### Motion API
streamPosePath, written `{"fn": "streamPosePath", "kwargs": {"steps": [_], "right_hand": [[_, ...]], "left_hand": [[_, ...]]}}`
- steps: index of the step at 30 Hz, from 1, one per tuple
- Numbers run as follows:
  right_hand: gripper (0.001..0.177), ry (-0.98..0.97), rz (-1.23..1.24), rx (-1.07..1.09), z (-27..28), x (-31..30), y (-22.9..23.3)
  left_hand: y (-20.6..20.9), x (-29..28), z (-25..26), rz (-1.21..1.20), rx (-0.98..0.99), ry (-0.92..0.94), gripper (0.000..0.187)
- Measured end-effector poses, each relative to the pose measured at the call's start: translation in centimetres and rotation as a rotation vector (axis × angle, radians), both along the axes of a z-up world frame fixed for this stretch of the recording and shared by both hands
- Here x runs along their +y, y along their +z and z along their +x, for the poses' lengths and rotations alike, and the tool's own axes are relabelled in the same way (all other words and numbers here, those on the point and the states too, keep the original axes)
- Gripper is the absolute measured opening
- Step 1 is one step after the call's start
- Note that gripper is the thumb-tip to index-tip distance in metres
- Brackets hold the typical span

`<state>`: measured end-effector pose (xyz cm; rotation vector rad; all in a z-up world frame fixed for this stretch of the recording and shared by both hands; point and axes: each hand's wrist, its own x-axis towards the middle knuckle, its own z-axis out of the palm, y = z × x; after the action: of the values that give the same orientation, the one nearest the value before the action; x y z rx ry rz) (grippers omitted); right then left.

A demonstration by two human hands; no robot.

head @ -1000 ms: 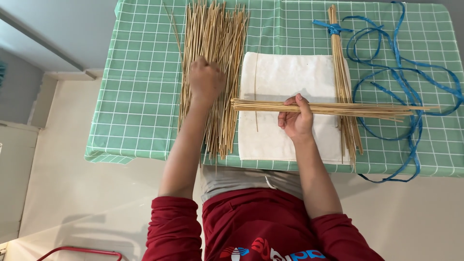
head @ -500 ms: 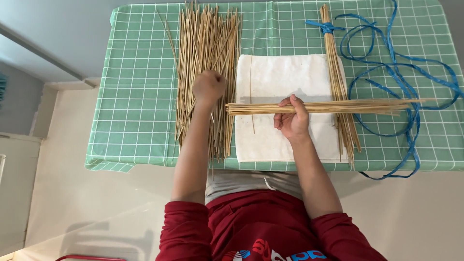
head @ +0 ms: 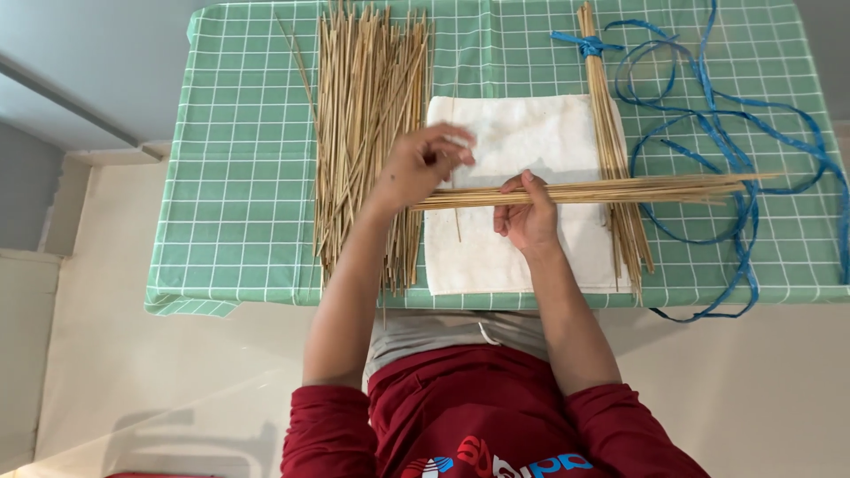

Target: The person is organizing and aligning a large number of thin bamboo sticks into a bundle on a table.

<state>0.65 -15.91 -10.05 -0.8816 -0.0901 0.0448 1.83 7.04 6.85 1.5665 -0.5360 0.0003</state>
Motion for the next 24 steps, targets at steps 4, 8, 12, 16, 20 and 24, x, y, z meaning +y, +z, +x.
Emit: {"fn": "streamPosePath", "kwargs": {"steps": [4, 8, 12, 16, 20, 24], "right_hand": [[0.048, 0.049, -0.017, -0.042, 0.0, 0.4, -0.1], [0.042, 0.099, -0.049, -0.121, -0.2, 0.9, 0.7], [0.031, 0.104, -0.082, -0.183, -0.9, 1.6, 1.6], [0.036, 0.12, -0.099, -0.258, -0.6, 1.5, 1.4], [0.041, 0.131, -0.083, -0.275, -0.6, 1.3, 1.0], [0.04, 0.138, -0.074, -0.23, -0.4, 1.3, 1.6]], "left_hand": [[-0.1, -1.0, -1.3, 0.348, -0.076, 0.103, 0.014], [-1.6, -0.8, -1.5, 0.613, -0.181, 0.189, 0.009], [-2.4, -0.9, -1.6, 0.63, -0.277, 0.264, 0.01], [-3.1, -1.7, -2.6, 0.572, -0.647, 0.18, 0.01], [-4.4, -2.1, -3.0, 0.683, -0.997, 0.317, 0.015], [-3.0, -1.6, -4.0, 0.737, -1.026, 0.393, 0.009]]}}
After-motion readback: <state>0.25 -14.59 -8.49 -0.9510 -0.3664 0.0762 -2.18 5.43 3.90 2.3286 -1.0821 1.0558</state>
